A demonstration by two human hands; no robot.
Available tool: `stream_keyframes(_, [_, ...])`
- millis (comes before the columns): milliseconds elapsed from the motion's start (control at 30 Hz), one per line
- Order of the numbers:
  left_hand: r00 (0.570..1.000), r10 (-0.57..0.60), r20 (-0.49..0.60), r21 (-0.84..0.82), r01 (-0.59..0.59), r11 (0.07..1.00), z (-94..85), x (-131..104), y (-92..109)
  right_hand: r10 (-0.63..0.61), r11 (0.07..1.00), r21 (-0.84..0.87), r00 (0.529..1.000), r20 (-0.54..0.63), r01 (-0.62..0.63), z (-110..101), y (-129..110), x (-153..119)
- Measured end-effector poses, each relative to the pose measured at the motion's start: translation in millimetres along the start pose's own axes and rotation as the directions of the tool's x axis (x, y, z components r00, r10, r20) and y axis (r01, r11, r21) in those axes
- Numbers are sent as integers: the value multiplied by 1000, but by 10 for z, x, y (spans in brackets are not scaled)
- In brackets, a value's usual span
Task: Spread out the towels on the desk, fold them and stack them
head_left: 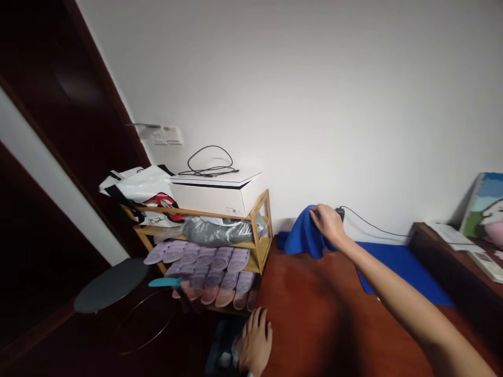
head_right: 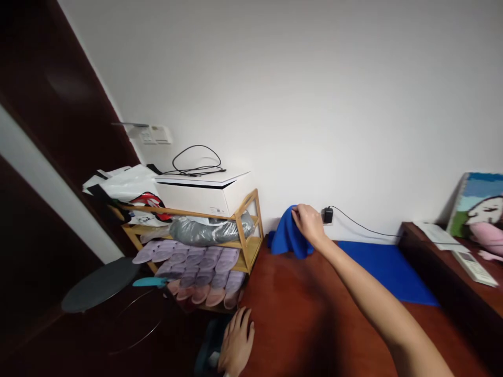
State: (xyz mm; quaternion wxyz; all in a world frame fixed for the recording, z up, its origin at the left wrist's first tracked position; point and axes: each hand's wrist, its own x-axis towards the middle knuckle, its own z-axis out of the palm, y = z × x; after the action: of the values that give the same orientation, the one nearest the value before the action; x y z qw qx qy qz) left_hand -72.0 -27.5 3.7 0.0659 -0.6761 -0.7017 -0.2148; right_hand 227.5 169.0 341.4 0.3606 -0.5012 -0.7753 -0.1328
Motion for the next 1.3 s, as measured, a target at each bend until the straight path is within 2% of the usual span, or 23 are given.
stream_keyframes(67, [999, 44, -31, -8, -44, 999, -85, 16, 28, -78, 997, -7, 996, 40, 78, -518, -111, 12])
stream_keyframes(167, [991, 111, -70, -79, -116, 990, -254, 20, 163, -160, 986, -15, 964, 211, 166, -1119, -202, -95])
stream_keyframes(267, [985, 102, -142, -319, -143, 937, -561, 103, 548, -186, 978, -37, 937, 294, 206, -1558, -269, -296])
stream_keyframes(333, [978, 18, -206, -552, -131, 824, -919, 224, 977, -177, 974, -78, 931, 320, 212, -1798, -355, -438])
stream_keyframes(400, [962, -108, -253, -757, -127, 641, -1401, 361, 1492, -165, 971, -102, 918, 362, 215, -2005, -495, -571])
stream_keyframes(433, [958, -128, -255, -829, -148, 540, -1667, 422, 1752, -164, 971, -99, 908, 385, 218, -2096, -582, -632])
stream_keyframes(500, [965, -65, -253, -901, -211, 379, -2176, 511, 2215, -173, 973, -66, 890, 422, 220, -2255, -770, -749])
stream_keyframes(533, [969, 13, -246, -909, -235, 343, -2391, 539, 2397, -178, 975, -41, 883, 433, 217, -2323, -858, -805])
stream_keyframes(567, [969, 33, -245, -917, -242, 317, -2565, 557, 2538, -182, 978, -13, 882, 436, 209, -2383, -933, -860])
stream_keyframes(633, [969, 31, -245, -931, -244, 273, -2781, 563, 2697, -183, 983, 62, 891, 416, 172, -2479, -1022, -976])
stream_keyframes(700, [973, -16, -229, -954, -222, 201, -2848, 542, 2722, -159, 977, 194, 915, 371, 91, -2528, -1015, -1112])
stream_keyframes(767, [984, -26, -175, -978, -171, 118, -2833, 507, 2684, -103, 919, 391, 935, 339, -40, -2511, -932, -1287])
stream_keyframes(833, [994, -23, -109, -993, -108, 44, -2806, 463, 2654, -45, 789, 591, 942, 333, -171, -2428, -821, -1507])
stream_keyframes(900, [997, -38, -62, -998, -63, -23, -2801, 409, 2669, -2, 656, 718, 950, 311, -234, -2301, -734, -1755])
stream_keyframes(967, [999, -39, -37, -997, -39, -72, -2814, 350, 2727, 60, 593, 769, 965, 256, -240, -2177, -696, -1988])
stream_keyframes(1067, [1000, -4, 1, -997, 1, -77, -2808, 277, 2823, 190, 578, 774, 965, 181, -259, -2083, -705, -2223])
stream_keyframes(1233, [967, -192, 170, -985, 160, -62, -2682, 234, 2858, 363, 529, 796, 926, 100, -293, -2163, -667, -2290])
stream_keyframes(1300, [965, -189, 180, -983, 170, -65, -2664, 223, 2851, 416, 555, 785, 909, 25, -275, -2197, -640, -2298])
